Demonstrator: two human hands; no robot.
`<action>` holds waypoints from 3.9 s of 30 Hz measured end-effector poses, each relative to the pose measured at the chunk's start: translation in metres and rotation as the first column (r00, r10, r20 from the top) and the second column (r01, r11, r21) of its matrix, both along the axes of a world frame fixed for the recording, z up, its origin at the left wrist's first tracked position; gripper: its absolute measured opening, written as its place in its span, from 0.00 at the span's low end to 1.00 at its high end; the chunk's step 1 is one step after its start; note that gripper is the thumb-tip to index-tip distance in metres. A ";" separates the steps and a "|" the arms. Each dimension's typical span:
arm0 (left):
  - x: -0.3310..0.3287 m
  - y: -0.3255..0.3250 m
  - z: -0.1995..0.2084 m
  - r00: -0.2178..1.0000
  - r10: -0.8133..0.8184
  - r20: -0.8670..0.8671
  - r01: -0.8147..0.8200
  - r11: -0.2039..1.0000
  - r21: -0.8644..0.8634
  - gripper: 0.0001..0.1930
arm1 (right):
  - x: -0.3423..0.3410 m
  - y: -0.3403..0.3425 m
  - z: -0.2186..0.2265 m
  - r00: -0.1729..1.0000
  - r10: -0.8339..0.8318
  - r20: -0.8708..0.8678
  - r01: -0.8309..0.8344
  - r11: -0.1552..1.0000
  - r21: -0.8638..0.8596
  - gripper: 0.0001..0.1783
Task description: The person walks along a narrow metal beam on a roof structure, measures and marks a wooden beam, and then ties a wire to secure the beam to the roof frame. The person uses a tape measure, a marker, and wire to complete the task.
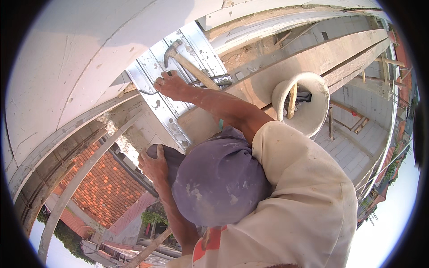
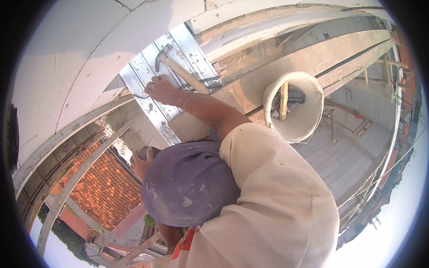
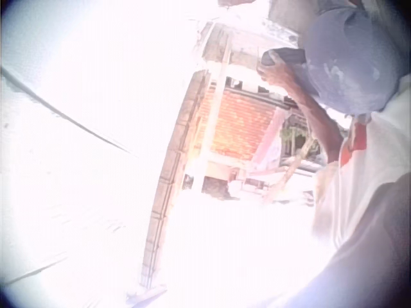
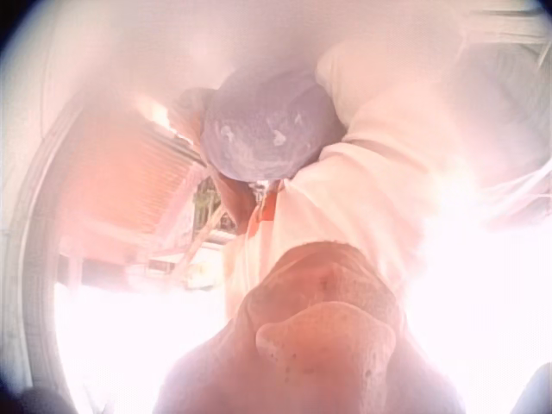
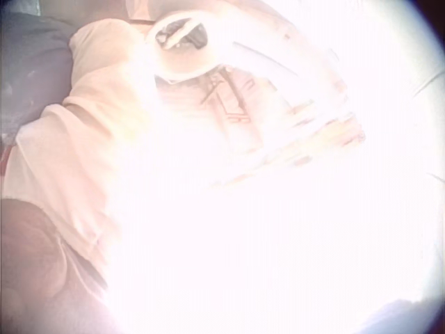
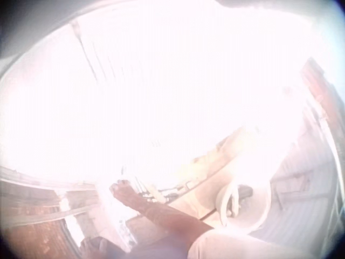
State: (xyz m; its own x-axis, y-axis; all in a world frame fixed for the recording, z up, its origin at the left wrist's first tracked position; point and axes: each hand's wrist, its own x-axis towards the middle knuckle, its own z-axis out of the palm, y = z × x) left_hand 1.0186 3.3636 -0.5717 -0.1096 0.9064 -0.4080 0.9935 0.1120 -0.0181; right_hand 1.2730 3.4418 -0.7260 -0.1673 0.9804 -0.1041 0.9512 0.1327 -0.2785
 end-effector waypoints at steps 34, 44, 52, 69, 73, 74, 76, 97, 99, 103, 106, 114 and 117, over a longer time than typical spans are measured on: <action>0.134 0.082 -0.123 0.570 -0.798 0.195 0.811 0.508 -0.290 0.20 | 0.227 -0.405 0.142 0.172 -0.985 -0.004 0.918 0.162 -0.362 0.17; 0.106 0.088 -0.130 0.631 -0.736 0.246 0.775 0.582 -0.248 0.21 | 0.224 -0.408 0.135 0.087 -0.868 -0.489 0.583 0.442 -0.682 0.17; 0.102 0.081 -0.120 0.624 -0.731 0.277 0.780 0.601 -0.171 0.20 | 0.227 -0.402 0.140 0.665 -0.739 0.106 0.735 0.673 0.083 0.23; 0.124 0.075 -0.111 0.616 -0.748 0.246 0.785 0.562 -0.260 0.21 | 0.227 -0.435 0.172 0.794 -0.606 0.053 0.549 0.676 -0.491 0.23; 0.107 0.081 -0.125 0.617 -0.729 0.296 0.786 0.590 -0.187 0.20 | 0.241 -0.401 0.198 0.634 -0.772 -0.050 0.424 0.401 -0.812 0.29; 0.105 0.080 -0.125 0.624 -0.720 0.304 0.780 0.601 -0.177 0.20 | 0.242 -0.396 0.193 0.596 -0.803 -0.025 0.434 0.348 -0.831 0.31; 0.104 0.077 -0.124 0.633 -0.722 0.278 0.773 0.604 -0.191 0.20 | 0.250 -0.387 0.175 0.517 -0.856 0.033 0.448 0.238 -0.862 0.34; 0.105 0.081 -0.125 0.628 -0.740 0.241 0.778 0.594 -0.204 0.21 | 0.251 -0.406 0.112 0.407 -0.845 0.347 0.897 0.299 -0.326 0.18; 0.104 0.081 -0.128 0.625 -0.744 0.236 0.780 0.589 -0.209 0.21 | 0.248 -0.407 0.120 0.473 -0.806 0.355 0.879 0.402 -0.258 0.18; 0.109 0.080 -0.127 0.620 -0.754 0.216 0.783 0.582 -0.218 0.21 | 0.244 -0.406 0.123 0.625 -0.734 0.266 0.780 0.601 -0.174 0.27; 0.111 0.082 -0.125 0.604 -0.765 0.221 0.796 0.567 -0.213 0.21 | 0.234 -0.403 0.093 0.732 -0.679 0.045 0.678 0.722 -0.137 0.36; 0.106 0.080 -0.126 0.623 -0.743 0.244 0.782 0.600 -0.170 0.20 | 0.243 -0.391 0.088 0.757 -0.639 0.133 0.647 0.706 -0.288 0.36; 0.103 0.079 -0.126 0.607 -0.739 0.292 0.790 0.601 -0.122 0.19 | 0.242 -0.408 0.098 0.825 -0.546 0.143 0.557 0.746 -0.365 0.31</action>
